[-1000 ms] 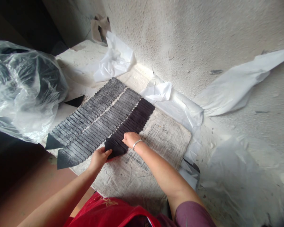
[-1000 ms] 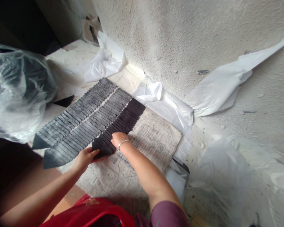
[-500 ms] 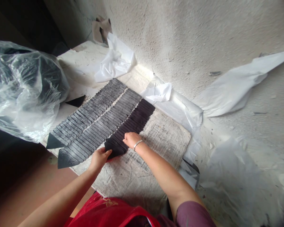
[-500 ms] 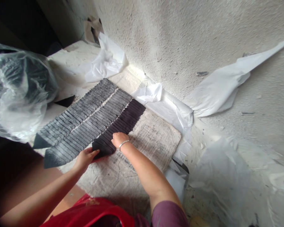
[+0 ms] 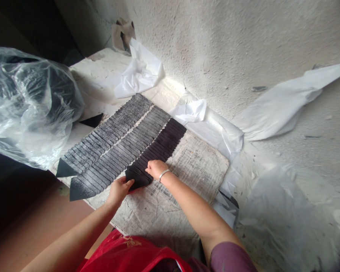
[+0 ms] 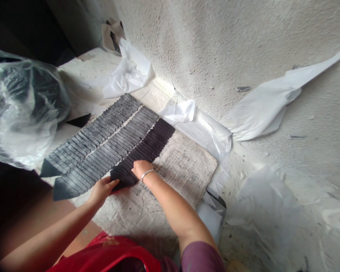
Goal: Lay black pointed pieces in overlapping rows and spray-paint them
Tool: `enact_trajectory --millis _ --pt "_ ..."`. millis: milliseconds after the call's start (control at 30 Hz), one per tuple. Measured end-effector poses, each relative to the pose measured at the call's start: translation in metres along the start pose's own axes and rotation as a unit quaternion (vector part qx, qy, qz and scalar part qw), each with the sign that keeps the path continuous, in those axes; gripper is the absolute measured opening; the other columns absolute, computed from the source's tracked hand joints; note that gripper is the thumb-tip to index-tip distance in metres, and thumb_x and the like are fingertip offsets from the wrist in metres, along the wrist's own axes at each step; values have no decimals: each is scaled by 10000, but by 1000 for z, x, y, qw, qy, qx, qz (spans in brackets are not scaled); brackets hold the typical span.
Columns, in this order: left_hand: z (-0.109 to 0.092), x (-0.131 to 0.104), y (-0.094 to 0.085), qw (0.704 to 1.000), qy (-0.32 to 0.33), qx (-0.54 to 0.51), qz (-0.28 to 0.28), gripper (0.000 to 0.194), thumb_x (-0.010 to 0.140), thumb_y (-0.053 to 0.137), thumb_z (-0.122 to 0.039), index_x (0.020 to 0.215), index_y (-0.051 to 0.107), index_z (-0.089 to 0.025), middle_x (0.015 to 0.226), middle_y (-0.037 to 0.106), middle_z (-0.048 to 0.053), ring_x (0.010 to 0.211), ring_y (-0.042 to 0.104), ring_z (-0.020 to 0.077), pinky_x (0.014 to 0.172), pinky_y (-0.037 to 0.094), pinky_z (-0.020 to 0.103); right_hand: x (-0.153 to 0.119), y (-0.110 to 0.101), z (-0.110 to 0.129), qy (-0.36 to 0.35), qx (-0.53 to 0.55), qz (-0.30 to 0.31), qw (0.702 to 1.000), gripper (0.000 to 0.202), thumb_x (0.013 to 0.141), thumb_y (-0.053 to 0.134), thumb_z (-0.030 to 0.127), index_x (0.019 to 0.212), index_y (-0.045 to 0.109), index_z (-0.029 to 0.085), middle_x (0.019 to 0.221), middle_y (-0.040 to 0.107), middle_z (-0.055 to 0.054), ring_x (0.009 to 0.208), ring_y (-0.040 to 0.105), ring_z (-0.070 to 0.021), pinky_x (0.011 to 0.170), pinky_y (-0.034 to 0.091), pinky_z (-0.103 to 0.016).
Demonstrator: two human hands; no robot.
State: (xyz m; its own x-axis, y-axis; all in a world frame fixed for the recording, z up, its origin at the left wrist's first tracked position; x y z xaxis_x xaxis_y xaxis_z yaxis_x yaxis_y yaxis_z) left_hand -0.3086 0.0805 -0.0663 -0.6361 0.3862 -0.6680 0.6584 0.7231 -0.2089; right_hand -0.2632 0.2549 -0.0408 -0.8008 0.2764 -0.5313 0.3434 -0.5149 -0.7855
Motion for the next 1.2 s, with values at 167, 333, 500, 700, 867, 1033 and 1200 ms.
enact_trajectory --millis 167,333,500,700,867,1033,1200 --pt "3 1 -1 1000 -2 -9 3 331 613 642 -362 849 679 -133 765 717 50 679 652 200 641 500 272 1 -1 1 2 2 1 1000 214 826 553 383 872 667 208 898 706 -49 876 636 -170 737 440 -241" --pt "-1 -1 -1 1000 8 -9 -1 332 609 647 -377 834 680 -136 769 713 46 695 650 194 648 496 258 3 0 2 6 -8 0 1000 199 817 559 369 851 662 203 897 705 -55 875 641 -176 736 445 -241" --pt "0 -3 -4 999 7 37 -1 324 639 620 -429 781 651 -139 619 653 16 554 589 161 487 422 229 4 3 3 -2 -17 -6 1000 180 813 544 327 861 658 196 906 703 -64 885 640 -181 753 446 -250" --pt "2 0 -11 991 40 125 -7 252 640 606 -399 703 616 -156 580 618 0 508 543 141 459 370 219 3 2 3 3 -21 -5 1000 191 806 528 304 883 662 192 914 701 -69 886 638 -182 746 449 -249" --pt "-3 -4 -16 985 48 163 -21 220 645 592 -388 660 596 -168 548 593 -12 487 516 132 451 335 217 3 1 4 4 -21 -10 1000 192 799 527 309 868 662 192 901 703 -70 871 641 -187 715 452 -251" --pt "-5 -3 -17 980 63 187 -23 229 655 572 -401 607 546 -179 473 504 -38 443 450 114 439 288 216 3 2 5 3 -28 -11 1000 202 813 527 321 888 661 191 910 701 -74 879 638 -181 746 449 -252" --pt "-7 -4 -18 974 71 213 -32 223 654 563 -395 603 554 -178 465 486 -42 444 428 109 446 276 219 2 1 6 6 -25 -11 1000 198 809 540 324 883 666 191 898 704 -70 885 639 -184 752 453 -252"
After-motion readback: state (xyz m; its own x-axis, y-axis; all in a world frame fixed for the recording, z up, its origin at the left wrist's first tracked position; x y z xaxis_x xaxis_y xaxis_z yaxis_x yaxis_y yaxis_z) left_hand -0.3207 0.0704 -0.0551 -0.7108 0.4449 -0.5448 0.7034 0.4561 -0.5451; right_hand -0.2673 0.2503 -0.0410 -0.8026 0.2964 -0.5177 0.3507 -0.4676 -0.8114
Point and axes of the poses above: each hand's wrist, its own x-axis towards the middle knuckle, its own y-axis out of the palm, z = x × y, the point moved 7 cm from there along x, towards the middle knuckle
